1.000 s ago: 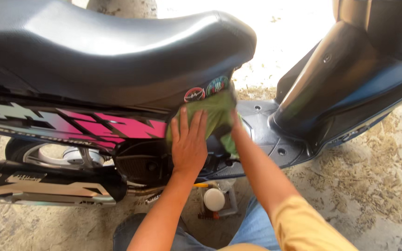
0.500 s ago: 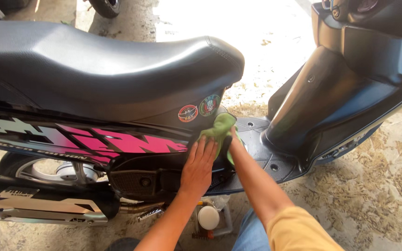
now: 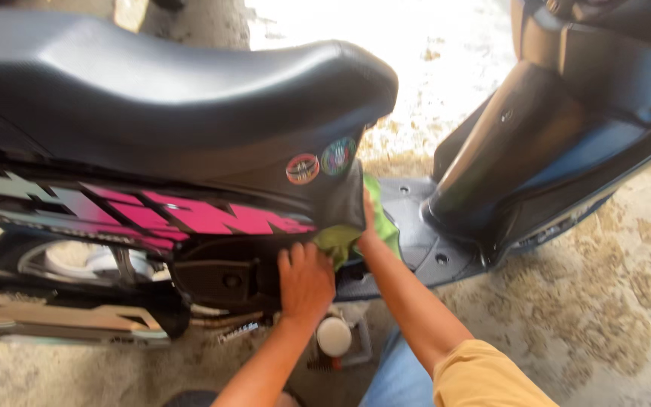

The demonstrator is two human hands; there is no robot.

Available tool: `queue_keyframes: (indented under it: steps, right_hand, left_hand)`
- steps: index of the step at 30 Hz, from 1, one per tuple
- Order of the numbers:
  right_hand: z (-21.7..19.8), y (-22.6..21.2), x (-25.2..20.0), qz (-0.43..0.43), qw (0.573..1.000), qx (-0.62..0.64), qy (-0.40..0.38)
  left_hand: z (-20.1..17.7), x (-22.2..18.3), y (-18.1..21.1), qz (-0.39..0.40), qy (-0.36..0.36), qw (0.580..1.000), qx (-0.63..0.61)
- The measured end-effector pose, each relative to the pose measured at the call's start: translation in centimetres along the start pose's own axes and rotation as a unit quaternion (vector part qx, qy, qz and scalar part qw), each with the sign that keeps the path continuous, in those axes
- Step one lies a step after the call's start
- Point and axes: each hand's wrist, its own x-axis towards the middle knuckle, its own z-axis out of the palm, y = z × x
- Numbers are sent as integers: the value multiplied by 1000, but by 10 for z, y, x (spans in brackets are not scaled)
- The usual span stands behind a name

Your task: The person applies a white substance from a jar to a scooter using a yellow brush, then wipes the scooter with a green cloth. The person cleans the front, side panels, and rear sections of the scooter.

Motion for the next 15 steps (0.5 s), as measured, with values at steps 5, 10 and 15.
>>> queue_keyframes:
  steps: [5,10,15]
  right_hand:
    - [-10,-7,-67,-106,989,92,53]
    - [-20,30,-12,112,994,-8,3]
    - [11,-19,-63,-114,988,-103,29]
  left_hand:
    - [-14,-3,-17,-30,56,998,9]
    - [-7,-9,-10,-57,-39,997,16]
    - [-7,-10,-16,-63,103,992,-18]
